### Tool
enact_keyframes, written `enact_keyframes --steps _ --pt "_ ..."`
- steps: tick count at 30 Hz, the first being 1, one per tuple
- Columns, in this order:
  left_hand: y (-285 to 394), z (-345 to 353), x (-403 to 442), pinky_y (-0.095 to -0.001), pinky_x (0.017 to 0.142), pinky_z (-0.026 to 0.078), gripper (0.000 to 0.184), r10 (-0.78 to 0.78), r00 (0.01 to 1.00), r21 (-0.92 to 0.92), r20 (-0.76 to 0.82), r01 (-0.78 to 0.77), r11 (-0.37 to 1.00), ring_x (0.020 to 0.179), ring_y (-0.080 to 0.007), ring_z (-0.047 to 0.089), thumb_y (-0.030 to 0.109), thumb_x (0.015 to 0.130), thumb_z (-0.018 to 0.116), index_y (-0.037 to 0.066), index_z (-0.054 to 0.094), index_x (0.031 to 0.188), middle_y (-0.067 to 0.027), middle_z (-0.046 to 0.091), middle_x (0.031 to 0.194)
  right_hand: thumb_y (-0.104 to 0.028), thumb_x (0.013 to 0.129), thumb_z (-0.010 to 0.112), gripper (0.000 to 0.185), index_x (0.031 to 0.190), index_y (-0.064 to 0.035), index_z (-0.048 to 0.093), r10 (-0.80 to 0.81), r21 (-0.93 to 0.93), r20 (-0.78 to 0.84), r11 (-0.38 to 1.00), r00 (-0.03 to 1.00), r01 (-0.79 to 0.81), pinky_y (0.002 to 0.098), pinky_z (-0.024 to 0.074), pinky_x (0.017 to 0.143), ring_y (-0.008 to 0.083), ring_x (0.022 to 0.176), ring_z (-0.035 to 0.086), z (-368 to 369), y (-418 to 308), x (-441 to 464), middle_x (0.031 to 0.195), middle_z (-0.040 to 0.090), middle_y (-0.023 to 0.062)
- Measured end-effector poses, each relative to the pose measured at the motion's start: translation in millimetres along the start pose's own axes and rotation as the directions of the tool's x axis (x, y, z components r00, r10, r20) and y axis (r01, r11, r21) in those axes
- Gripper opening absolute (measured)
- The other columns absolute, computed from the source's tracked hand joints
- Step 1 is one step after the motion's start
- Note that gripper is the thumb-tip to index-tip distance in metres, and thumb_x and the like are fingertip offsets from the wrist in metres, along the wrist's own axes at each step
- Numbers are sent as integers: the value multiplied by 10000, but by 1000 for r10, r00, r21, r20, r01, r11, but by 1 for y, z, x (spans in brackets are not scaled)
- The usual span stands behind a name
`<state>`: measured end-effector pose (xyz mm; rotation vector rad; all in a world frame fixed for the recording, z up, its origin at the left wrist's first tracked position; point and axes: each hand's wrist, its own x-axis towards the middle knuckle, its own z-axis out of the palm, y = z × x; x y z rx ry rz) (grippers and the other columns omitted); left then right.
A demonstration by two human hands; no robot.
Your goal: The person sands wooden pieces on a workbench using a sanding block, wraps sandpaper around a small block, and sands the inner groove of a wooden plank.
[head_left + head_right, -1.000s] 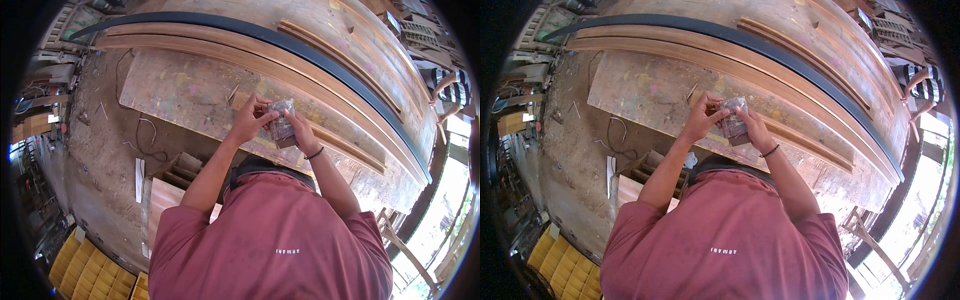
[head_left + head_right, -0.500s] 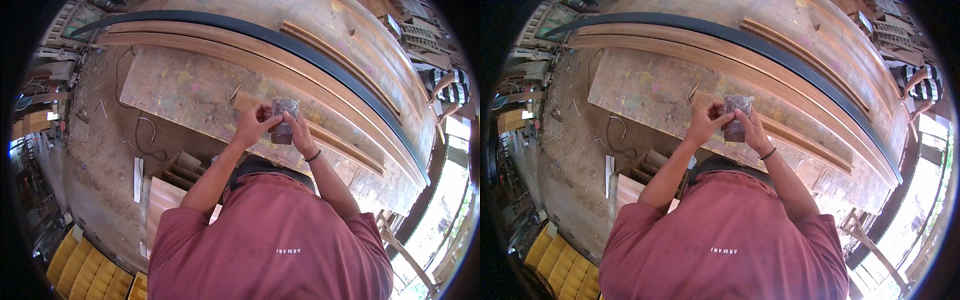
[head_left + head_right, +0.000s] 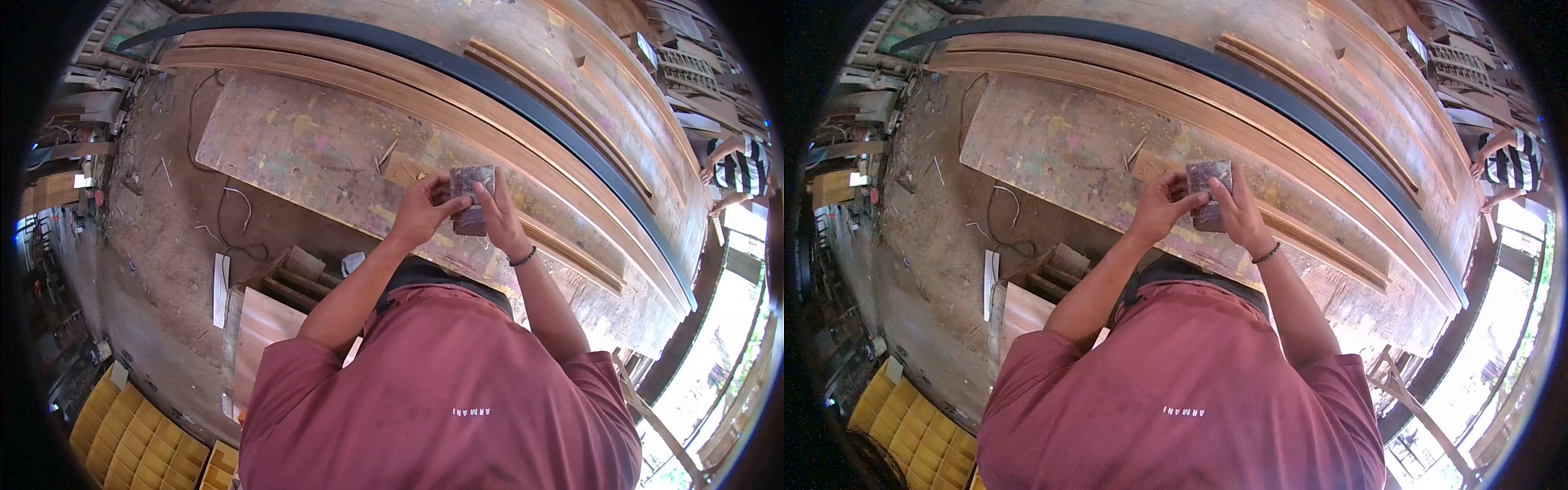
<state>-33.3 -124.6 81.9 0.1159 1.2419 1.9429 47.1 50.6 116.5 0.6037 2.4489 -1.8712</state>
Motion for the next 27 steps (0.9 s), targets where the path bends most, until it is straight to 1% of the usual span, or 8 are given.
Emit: enact_keyframes --steps 2,4,5,7,10,14,18,27 --pt "5 0 -2 -299 883 602 407 30 1000 -49 -6 -30 998 1040 -123 713 50 936 855 2 647 1283 -62 752 1152 -450 1143 547 648 1513 70 437 -25 -5 46 1000 999 25 373 518 1034 269 1163 643 -10 -21 1 1304 657 189" --pt "6 -6 -3 -293 886 599 414 59 998 -95 -8 -59 994 1053 -121 709 28 929 854 -1 632 1277 -67 743 1167 -417 1122 608 467 1311 8 565 135 45 254 987 958 -151 362 553 878 204 965 652 -31 -23 1 1065 693 114" --pt "4 -14 -2 -297 908 597 431 67 998 -101 5 -67 993 1077 -128 707 19 922 856 7 622 1283 -69 736 1190 -417 1122 608 467 1311 8 565 133 45 250 988 959 -149 362 553 878 204 965 652 -38 -21 0 1065 693 114" --pt "9 -19 -5 -301 929 596 448 75 997 -108 16 -72 992 1100 -135 704 10 915 859 14 613 1289 -71 728 1213 -409 1104 636 434 1239 4 635 -95 -295 343 934 935 203 355 557 788 174 868 673 -45 -22 -3 958 708 105" --pt "18 -19 -11 -310 950 599 458 118 986 -99 115 -107 989 1103 -143 711 -8 899 865 24 613 1280 -66 727 1208 -378 1081 678 392 1163 5 679 -72 -135 420 981 905 141 360 557 754 172 811 688 -42 -47 -14 888 722 116" --pt "27 -15 -7 -326 954 605 505 89 971 -50 222 -80 996 1100 -143 718 -38 868 874 25 621 1300 -64 733 1209 -317 1071 701 334 1133 11 705 -23 -110 478 990 878 86 369 558 727 187 770 702 -46 -56 -20 866 744 119" --pt "31 -9 -4 -334 923 618 546 38 949 1 314 -40 999 1068 -144 730 -44 834 895 18 634 1310 -55 752 1180 -231 1052 721 243 1089 9 718 -95 -51 478 989 873 135 367 562 707 197 745 709 -50 -60 -25 807 739 110" --pt "22 0 -1 -348 925 618 625 77 964 -24 256 -73 997 1081 -156 730 -12 828 917 32 598 1364 -56 745 1194 -240 1067 684 243 1113 -3 712 -110 -65 431 986 896 152 395 562 718 256 747 735 -55 -60 -26 791 741 123"
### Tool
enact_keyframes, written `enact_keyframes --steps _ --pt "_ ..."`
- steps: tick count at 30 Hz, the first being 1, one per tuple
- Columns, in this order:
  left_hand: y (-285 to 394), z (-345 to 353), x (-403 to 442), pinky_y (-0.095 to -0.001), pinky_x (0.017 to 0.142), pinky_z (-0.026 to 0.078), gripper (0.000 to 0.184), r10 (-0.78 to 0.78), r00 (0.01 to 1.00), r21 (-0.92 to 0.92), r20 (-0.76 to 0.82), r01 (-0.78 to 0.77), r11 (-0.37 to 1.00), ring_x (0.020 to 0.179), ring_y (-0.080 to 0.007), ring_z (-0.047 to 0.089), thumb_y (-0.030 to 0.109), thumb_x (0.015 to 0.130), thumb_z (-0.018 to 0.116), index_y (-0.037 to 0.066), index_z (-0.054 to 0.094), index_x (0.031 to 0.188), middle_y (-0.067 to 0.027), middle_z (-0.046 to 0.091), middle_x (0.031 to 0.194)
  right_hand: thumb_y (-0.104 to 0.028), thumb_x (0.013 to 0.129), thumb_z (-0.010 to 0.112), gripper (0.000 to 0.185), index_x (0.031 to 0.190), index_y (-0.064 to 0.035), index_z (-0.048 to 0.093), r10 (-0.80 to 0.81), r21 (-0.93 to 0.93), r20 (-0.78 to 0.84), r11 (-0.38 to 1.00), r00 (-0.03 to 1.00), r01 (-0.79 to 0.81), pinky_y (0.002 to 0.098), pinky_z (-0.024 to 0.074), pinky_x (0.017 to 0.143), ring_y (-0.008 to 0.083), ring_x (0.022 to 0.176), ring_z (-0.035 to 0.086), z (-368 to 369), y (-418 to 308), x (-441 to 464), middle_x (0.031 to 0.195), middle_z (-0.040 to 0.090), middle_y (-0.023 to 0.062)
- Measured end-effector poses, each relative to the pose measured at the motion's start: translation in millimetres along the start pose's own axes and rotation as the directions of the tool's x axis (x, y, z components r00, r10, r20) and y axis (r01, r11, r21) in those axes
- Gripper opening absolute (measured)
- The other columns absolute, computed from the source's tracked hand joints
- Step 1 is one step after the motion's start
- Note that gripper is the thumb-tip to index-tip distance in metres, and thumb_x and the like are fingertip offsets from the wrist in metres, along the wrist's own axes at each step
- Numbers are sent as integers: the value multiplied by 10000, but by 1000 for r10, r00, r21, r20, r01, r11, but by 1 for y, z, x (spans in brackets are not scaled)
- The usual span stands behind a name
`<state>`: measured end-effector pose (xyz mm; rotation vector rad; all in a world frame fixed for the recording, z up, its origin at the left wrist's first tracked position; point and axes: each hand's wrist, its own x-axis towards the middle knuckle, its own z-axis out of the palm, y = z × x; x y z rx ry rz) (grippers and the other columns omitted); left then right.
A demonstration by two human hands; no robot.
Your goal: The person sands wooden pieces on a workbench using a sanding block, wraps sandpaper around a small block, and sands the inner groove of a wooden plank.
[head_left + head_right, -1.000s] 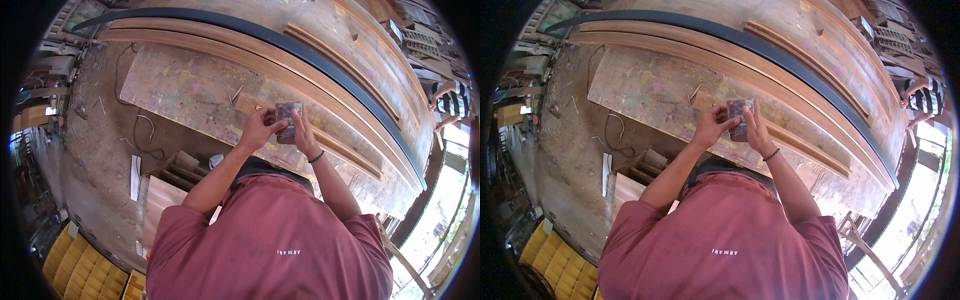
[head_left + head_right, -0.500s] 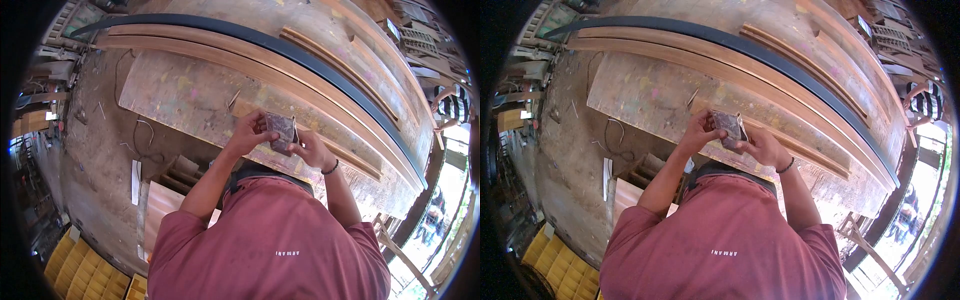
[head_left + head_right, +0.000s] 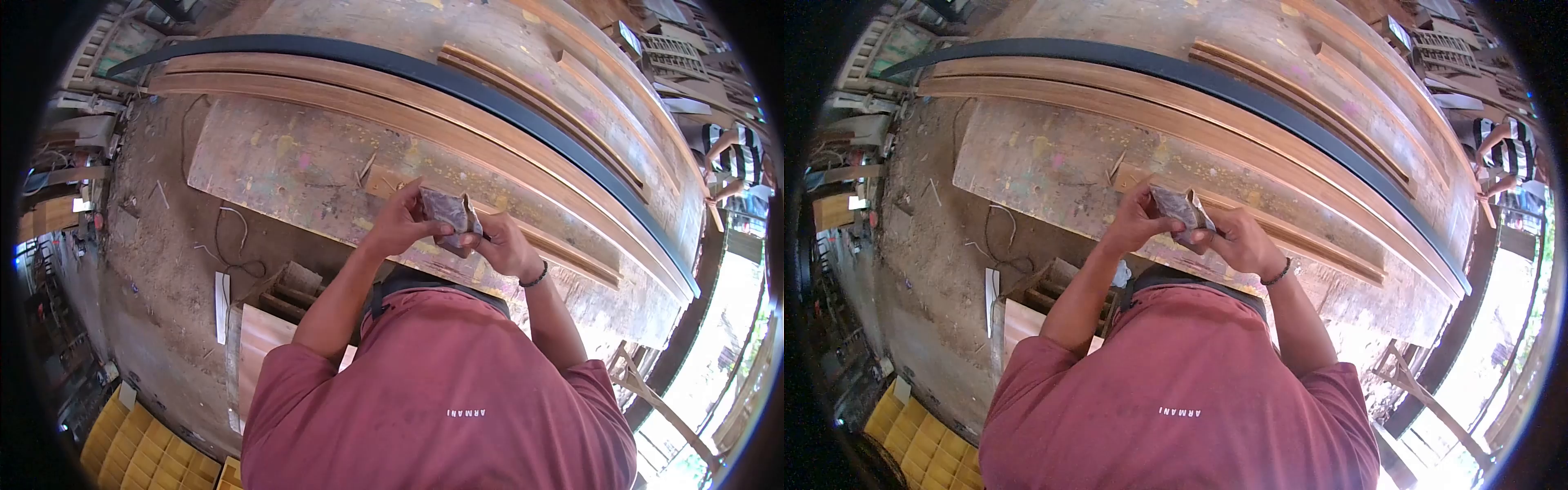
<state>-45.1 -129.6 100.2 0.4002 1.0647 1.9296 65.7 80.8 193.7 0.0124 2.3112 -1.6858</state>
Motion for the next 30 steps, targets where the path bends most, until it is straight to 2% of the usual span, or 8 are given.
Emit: enact_keyframes --steps 5,10,20,23,25,26,28,30 --pt "-14 -1 -1 -347 962 602 656 46 997 39 -64 -43 998 1137 -155 708 -3 852 904 29 558 1409 -63 716 1254 -402 1100 607 436 1305 -19 646 103 -196 27 976 994 -96 449 551 783 359 831 733 -6 -7 3 894 750 197" --pt "-21 7 -1 -331 954 592 618 34 994 47 -107 -29 998 1136 -145 698 4 886 880 37 547 1406 -64 700 1273 -445 1129 511 569 1449 24 524 15 -139 -201 989 979 -44 510 535 850 507 985 700 18 23 13 1056 719 309" --pt "-74 22 -9 -285 897 585 545 -51 970 -85 -236 32 996 1113 -105 680 15 894 886 67 559 1327 -48 672 1267 -387 1124 524 427 1266 6 609 68 -145 -306 983 950 -117 547 540 837 542 1006 685 34 68 3 1025 710 325" --pt "-85 -7 -9 -322 891 573 581 16 975 134 -224 15 991 1089 -135 670 153 885 924 71 562 1331 -45 668 1215 -412 1113 549 389 1187 -32 596 109 -282 -339 936 934 -212 549 551 770 525 919 702 31 71 0 911 719 288" --pt "-49 -36 -10 -417 933 538 561 373 902 745 -219 -93 661 1071 -232 659 293 864 928 94 610 1282 -73 660 1141 -451 1101 567 394 1166 -63 584 139 -571 -324 760 936 -310 557 547 704 497 813 713 12 70 9 809 720 247" --pt "-40 -55 -10 -417 933 538 561 367 904 744 -219 -89 662 1071 -232 659 293 864 928 94 610 1282 -73 660 1141 -457 1114 548 376 1180 -87 569 148 -650 -297 693 943 -313 581 509 656 492 784 706 4 77 14 792 704 258" --pt "-28 -83 -3 -509 994 485 471 532 838 978 -123 11 208 1092 -327 630 355 861 891 122 668 1204 -93 650 1112 -488 1117 520 404 1194 -94 565 174 -705 -256 639 951 -306 575 524 668 480 778 715 -2 78 24 786 718 239" --pt "-22 -85 3 -511 994 487 408 499 864 996 -63 21 89 1106 -340 616 337 862 880 122 691 1154 -92 658 1126 -529 1127 469 438 1242 -116 558 267 -804 -174 518 948 -293 563 547 686 449 775 734 -2 76 38 779 740 198"
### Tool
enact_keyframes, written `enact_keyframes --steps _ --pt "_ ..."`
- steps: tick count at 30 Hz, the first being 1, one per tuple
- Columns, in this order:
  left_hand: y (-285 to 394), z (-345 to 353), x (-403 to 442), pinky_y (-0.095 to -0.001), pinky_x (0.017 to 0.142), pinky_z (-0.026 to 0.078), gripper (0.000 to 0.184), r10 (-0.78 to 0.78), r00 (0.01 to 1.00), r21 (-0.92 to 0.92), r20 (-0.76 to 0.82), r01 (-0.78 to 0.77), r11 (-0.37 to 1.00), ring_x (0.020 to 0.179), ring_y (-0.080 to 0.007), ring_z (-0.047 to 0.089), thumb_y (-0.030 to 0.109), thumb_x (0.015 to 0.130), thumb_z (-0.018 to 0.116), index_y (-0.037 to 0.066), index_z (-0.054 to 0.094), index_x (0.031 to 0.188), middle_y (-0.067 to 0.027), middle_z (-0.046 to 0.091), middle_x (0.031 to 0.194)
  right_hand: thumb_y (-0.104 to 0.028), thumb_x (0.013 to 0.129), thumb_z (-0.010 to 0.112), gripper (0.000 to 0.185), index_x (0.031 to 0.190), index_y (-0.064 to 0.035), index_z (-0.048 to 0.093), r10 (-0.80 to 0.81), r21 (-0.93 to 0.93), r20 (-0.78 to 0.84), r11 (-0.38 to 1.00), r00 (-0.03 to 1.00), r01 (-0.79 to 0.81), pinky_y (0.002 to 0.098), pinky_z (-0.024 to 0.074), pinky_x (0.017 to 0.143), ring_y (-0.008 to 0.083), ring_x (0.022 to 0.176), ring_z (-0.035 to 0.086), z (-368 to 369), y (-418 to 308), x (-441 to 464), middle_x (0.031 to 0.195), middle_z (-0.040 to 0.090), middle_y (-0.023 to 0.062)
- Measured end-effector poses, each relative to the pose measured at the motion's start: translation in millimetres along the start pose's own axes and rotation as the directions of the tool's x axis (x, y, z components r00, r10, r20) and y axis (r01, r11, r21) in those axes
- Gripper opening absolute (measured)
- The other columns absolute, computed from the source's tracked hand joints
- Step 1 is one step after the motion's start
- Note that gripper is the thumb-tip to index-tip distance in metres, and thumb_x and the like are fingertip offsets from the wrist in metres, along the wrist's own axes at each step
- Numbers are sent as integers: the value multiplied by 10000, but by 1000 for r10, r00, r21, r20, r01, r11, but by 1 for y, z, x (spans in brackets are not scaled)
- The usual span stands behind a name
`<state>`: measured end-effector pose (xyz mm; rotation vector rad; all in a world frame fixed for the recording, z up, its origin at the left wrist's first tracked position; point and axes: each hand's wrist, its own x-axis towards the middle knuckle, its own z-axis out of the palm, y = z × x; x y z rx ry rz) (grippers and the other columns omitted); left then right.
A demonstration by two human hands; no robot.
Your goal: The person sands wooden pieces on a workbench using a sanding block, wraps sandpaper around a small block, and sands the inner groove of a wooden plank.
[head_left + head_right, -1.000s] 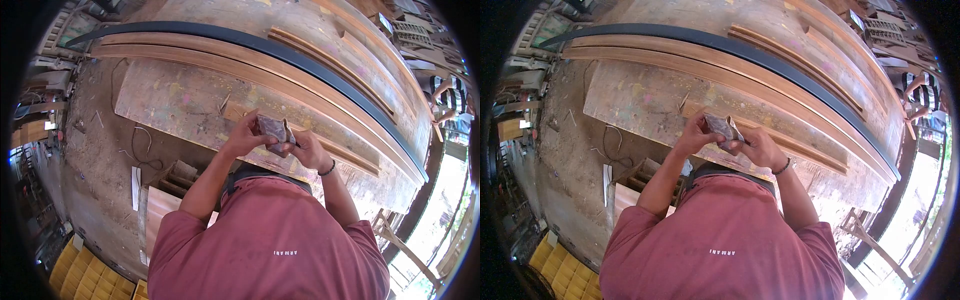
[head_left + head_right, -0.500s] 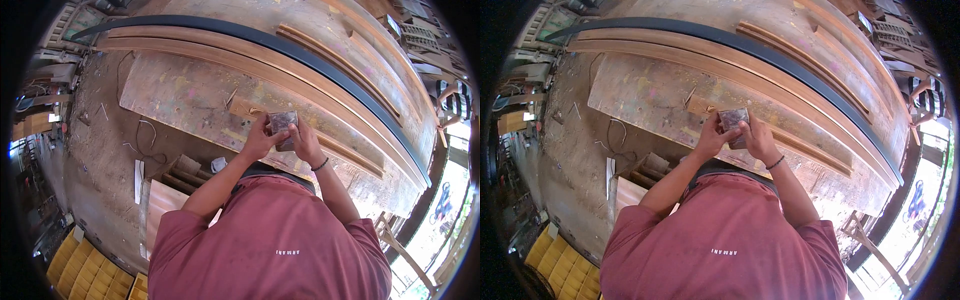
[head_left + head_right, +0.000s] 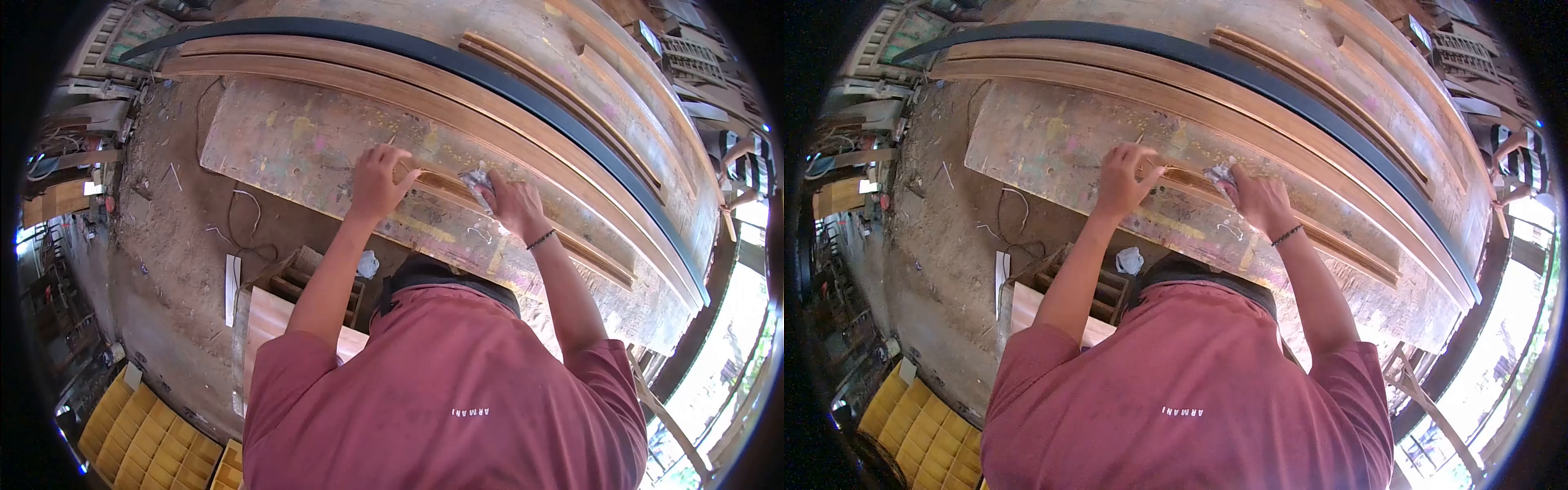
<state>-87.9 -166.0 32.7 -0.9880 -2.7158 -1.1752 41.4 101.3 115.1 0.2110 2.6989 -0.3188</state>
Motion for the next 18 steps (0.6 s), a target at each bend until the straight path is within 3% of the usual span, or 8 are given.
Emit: enact_keyframes --steps 4,6,8,10,14,16,17,18 --pt "16 1 7 -503 985 488 287 62 992 193 112 -83 978 1118 -346 600 276 882 844 108 704 1067 -87 655 1098 -528 1114 498 427 1235 -125 572 -75 -72 42 994 996 78 546 560 689 421 767 745 16 -18 16 773 745 176" --pt "8 12 5 -498 981 486 255 58 993 198 104 -78 977 1112 -342 599 254 892 829 106 699 1053 -85 658 1103 -515 1102 525 409 1194 -121 590 -205 -96 -33 975 978 201 521 574 684 393 752 753 23 -26 24 759 744 154" --pt "-1 23 2 -492 977 485 223 57 993 202 99 -76 976 1106 -338 599 231 901 813 103 694 1039 -84 661 1107 -508 1099 532 403 1172 -117 595 -207 -92 -46 975 977 202 511 576 680 384 750 755 22 -31 28 754 743 148" --pt "-4 20 1 -478 968 491 180 75 997 74 29 -77 994 1087 -327 600 200 914 793 104 694 1029 -79 667 1098 -501 1096 540 397 1150 -112 600 -214 -88 -56 974 975 209 501 578 676 376 747 757 23 -31 29 748 742 141" --pt "-22 11 7 -492 1003 478 145 72 992 91 106 -82 993 1163 -329 588 187 933 765 108 679 1019 -72 660 1117 -489 1102 535 391 1134 -107 609 -282 -164 -76 950 956 267 485 583 678 365 749 760 26 -27 32 740 738 137" --pt "-36 5 9 -493 1037 478 168 -115 988 -388 101 146 910 1232 -343 590 162 947 737 85 679 1085 -77 685 1192 -486 1104 533 387 1133 -108 612 -303 -187 -75 940 950 285 483 585 684 364 758 761 25 -25 32 738 737 138" --pt "-44 -1 8 -493 1037 478 168 -116 988 -389 99 146 910 1232 -343 590 162 947 737 85 679 1085 -77 685 1192 -493 1104 531 394 1133 -108 613 -288 -177 -52 945 956 276 484 581 688 364 768 762 23 -23 33 736 735 141" --pt "-51 -11 7 -498 1051 476 200 -323 946 -438 -7 288 851 1258 -353 589 154 949 734 76 687 1126 -93 683 1240 -499 1104 528 401 1133 -109 614 -272 -164 -27 950 962 264 484 578 691 365 778 762 21 -21 32 733 734 144"
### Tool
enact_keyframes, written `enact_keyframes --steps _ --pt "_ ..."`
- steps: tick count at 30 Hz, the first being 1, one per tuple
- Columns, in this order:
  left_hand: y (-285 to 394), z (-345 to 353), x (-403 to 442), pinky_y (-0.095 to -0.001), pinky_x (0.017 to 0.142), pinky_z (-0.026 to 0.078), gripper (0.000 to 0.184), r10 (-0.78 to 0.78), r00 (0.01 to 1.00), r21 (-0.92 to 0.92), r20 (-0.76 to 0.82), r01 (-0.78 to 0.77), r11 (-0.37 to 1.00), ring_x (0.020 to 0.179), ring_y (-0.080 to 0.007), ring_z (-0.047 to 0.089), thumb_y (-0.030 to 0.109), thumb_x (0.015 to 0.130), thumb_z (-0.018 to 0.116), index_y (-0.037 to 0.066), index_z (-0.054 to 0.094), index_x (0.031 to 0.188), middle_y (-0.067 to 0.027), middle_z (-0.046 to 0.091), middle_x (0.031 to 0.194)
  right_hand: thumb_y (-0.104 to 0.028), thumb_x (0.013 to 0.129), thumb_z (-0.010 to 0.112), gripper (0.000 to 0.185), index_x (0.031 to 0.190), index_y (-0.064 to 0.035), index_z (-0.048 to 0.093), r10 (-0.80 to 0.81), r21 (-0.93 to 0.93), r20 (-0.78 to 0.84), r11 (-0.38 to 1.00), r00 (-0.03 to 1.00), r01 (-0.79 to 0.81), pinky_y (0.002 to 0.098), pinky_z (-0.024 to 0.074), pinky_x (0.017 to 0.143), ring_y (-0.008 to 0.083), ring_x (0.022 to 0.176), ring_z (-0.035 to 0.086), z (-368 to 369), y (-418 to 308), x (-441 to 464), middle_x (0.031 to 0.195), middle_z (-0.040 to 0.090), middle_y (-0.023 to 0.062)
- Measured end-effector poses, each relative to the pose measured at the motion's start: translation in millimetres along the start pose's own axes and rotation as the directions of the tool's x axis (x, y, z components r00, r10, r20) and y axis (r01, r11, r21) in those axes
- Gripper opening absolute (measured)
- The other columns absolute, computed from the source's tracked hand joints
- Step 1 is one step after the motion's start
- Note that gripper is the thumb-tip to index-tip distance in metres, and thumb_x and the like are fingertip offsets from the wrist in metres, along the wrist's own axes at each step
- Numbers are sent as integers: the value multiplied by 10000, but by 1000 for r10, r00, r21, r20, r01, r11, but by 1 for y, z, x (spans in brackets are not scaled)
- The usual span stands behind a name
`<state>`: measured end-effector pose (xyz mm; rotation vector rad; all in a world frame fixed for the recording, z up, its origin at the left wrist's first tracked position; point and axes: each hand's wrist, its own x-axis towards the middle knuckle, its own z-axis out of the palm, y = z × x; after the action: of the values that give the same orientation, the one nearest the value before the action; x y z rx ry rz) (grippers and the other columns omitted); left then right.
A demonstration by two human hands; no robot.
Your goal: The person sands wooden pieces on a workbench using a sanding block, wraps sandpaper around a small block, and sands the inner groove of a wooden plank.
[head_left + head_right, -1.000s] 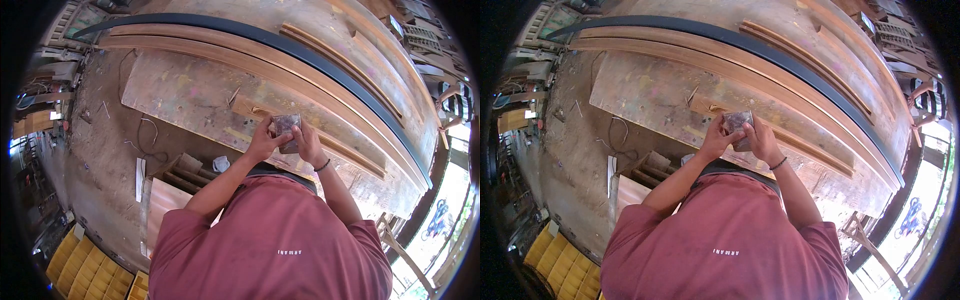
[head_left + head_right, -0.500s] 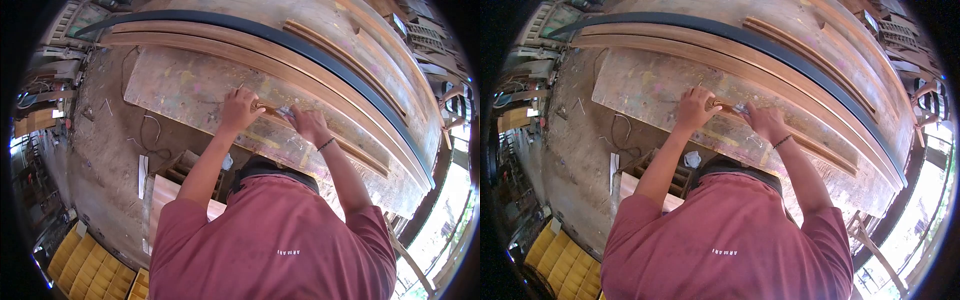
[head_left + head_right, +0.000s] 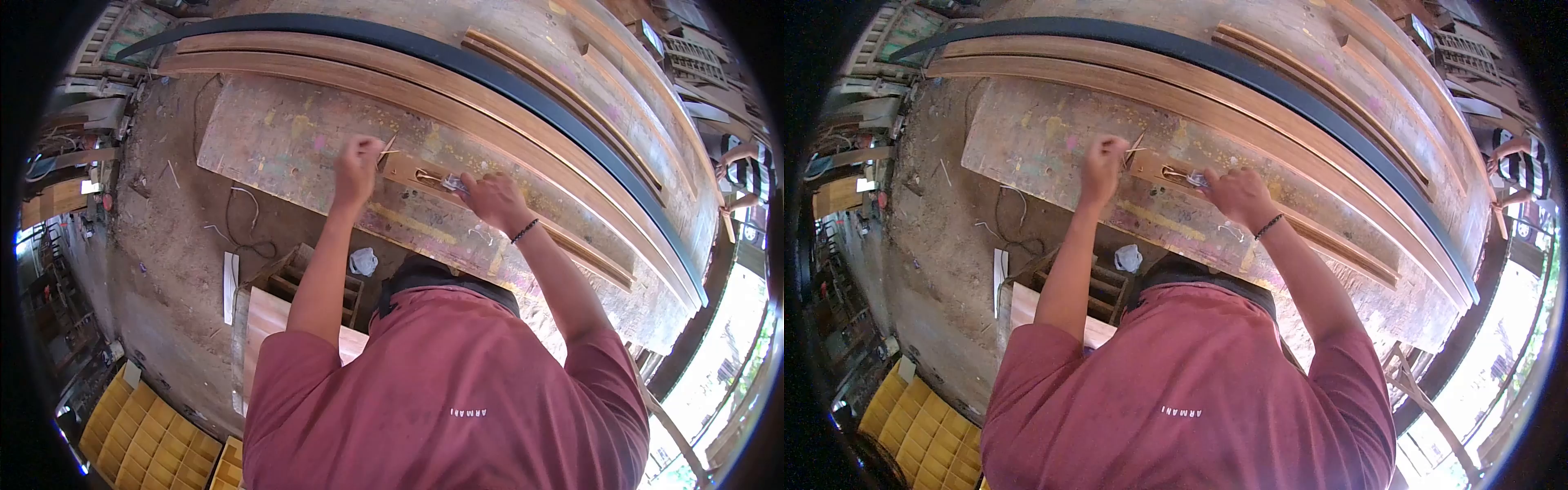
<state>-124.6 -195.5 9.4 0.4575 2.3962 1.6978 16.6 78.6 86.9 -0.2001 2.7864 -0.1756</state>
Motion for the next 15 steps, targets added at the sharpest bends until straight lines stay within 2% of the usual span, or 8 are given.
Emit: enact_keyframes --steps 1,2,4,5,7,8,10,15 --pt "-1 -7 1 -502 1065 473 235 -153 972 -74 -178 142 987 1285 -363 589 146 950 731 67 694 1168 -110 682 1288 -499 1104 528 401 1133 -109 614 0 0 2 1000 1000 0 484 578 691 365 778 762 -2 2 -2 733 734 144" --pt "-2 -10 0 -502 1065 473 235 -154 972 -74 -178 143 987 1285 -363 589 146 950 731 67 694 1168 -110 682 1288 -483 1101 537 386 1147 -107 610 23 23 31 999 999 -24 499 566 730 371 785 748 -4 4 -4 746 729 147" --pt "6 -17 -2 -505 1078 476 248 304 901 564 -310 -83 822 1264 -361 598 161 972 730 82 720 1207 -113 666 1343 -466 1099 547 371 1161 -105 607 44 48 63 998 997 -47 514 555 769 376 792 733 -4 5 -6 759 724 150" --pt "10 -15 -5 -505 1078 476 248 301 901 565 -312 -79 821 1264 -361 598 161 972 730 82 720 1207 -113 666 1343 -477 1104 534 386 1166 -102 605 49 48 62 997 997 -52 512 552 763 377 797 734 -3 5 -7 758 725 149" --pt "26 -3 -10 -499 1147 415 279 353 903 393 244 -425 816 1353 -332 539 204 959 766 147 756 1231 -90 607 1462 -487 1110 521 402 1170 -99 604 50 48 64 997 997 -54 510 550 756 378 802 735 -3 4 -7 757 726 149" --pt "34 4 -15 -499 1147 415 279 352 904 394 242 -423 816 1353 -332 539 204 959 766 147 756 1231 -90 607 1462 -498 1113 513 413 1173 -99 603 65 45 75 997 995 -69 511 549 751 381 805 736 -4 3 -7 754 725 149" --pt "46 18 -22 -487 1192 364 308 327 825 428 460 -529 733 1413 -293 489 273 933 802 201 784 1233 -47 567 1524 -508 1117 504 424 1175 -100 603 83 37 82 996 993 -86 513 548 747 383 808 736 -5 5 -7 750 724 149" --pt "41 28 -19 -492 1181 368 340 303 794 477 527 -571 669 1435 -293 468 345 886 834 215 812 1200 -27 579 1507 -510 1115 507 427 1164 -96 599 54 74 26 996 998 -56 519 546 726 395 809 735 -8 9 -17 758 723 162"
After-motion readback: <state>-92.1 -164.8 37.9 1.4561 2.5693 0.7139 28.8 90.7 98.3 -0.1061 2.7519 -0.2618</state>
